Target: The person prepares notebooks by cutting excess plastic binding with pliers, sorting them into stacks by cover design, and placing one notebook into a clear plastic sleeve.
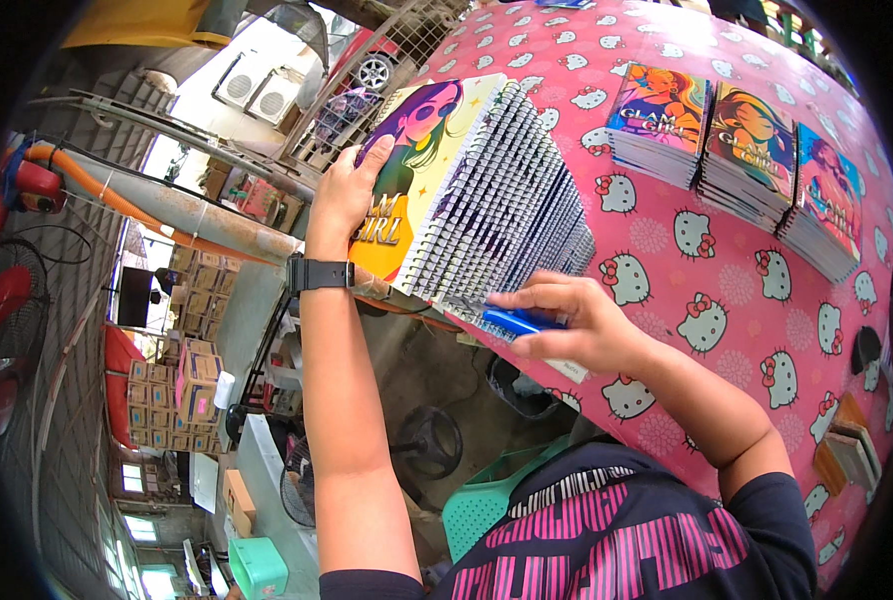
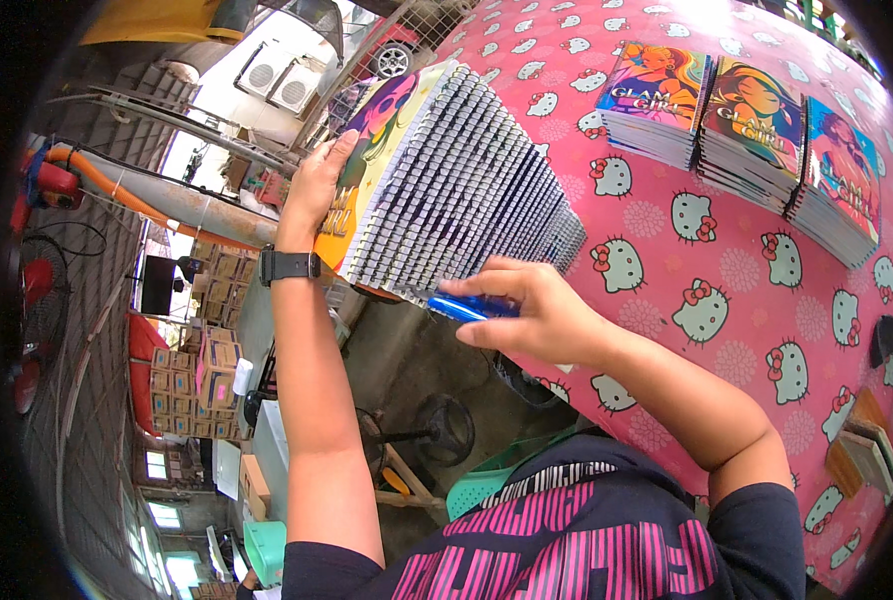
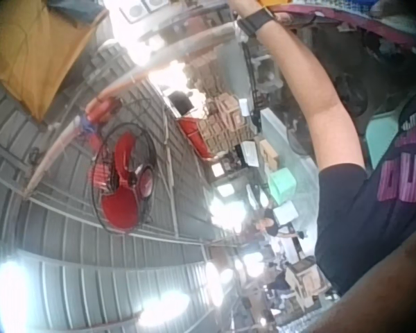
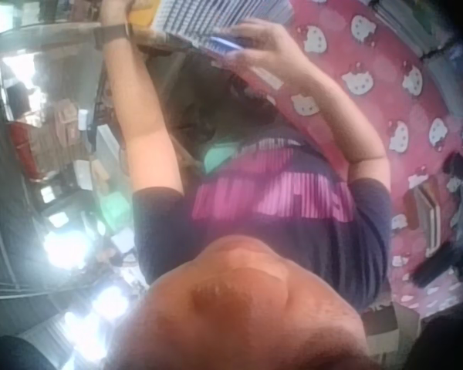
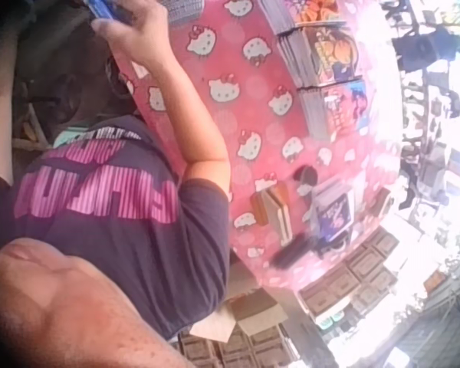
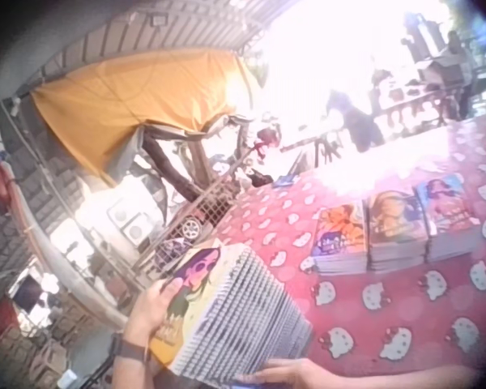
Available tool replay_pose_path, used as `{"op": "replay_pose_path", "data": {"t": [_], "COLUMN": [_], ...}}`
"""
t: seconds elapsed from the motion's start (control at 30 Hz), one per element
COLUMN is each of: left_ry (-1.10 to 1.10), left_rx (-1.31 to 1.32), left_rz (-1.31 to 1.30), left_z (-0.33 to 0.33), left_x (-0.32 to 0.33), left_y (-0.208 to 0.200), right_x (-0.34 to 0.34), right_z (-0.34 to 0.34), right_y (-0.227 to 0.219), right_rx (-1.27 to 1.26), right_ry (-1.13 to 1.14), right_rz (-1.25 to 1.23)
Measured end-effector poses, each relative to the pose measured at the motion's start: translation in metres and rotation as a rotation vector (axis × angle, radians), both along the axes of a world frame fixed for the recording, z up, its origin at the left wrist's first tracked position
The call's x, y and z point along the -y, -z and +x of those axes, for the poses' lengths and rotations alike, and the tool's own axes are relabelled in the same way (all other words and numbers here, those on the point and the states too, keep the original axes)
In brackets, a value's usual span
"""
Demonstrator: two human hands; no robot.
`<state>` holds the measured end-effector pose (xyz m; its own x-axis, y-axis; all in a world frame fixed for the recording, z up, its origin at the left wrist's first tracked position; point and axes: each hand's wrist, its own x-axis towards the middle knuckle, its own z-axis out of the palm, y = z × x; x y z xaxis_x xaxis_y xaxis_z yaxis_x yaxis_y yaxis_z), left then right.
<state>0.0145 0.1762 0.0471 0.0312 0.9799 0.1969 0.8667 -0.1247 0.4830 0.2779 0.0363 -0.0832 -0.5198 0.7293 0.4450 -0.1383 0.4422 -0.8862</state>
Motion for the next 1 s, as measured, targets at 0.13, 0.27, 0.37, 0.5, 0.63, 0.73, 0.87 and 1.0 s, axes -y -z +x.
{"op": "replay_pose_path", "data": {"t": [0.13,0.27,0.37,0.5,0.63,0.73,0.87,1.0], "left_ry": [-0.023,-0.002,-0.017,-0.007,0.018,0.009,0.019,0.015], "left_rx": [-0.066,-0.048,-0.060,-0.062,-0.009,-0.026,0.032,0.020], "left_rz": [0.009,0.001,0.000,0.006,-0.007,0.017,-0.007,0.009], "left_z": [0.002,0.003,0.002,-0.006,-0.007,-0.004,-0.005,-0.003], "left_x": [0.001,0.000,0.001,-0.005,-0.008,-0.008,-0.006,-0.006], "left_y": [-0.001,-0.002,-0.002,0.002,0.004,0.003,0.003,0.002], "right_x": [0.001,0.017,0.013,0.009,-0.002,0.015,0.013,0.011], "right_z": [0.001,-0.008,-0.009,-0.007,0.003,-0.002,-0.002,-0.004], "right_y": [-0.004,-0.001,0.002,0.006,0.005,0.000,0.007,0.011], "right_rx": [-0.250,0.079,0.168,0.060,-0.292,0.051,0.150,0.192], "right_ry": [-0.464,0.315,0.478,0.208,-0.559,0.118,0.396,0.442], "right_rz": [-0.797,0.257,0.482,0.194,-0.955,-0.004,0.397,0.495]}}
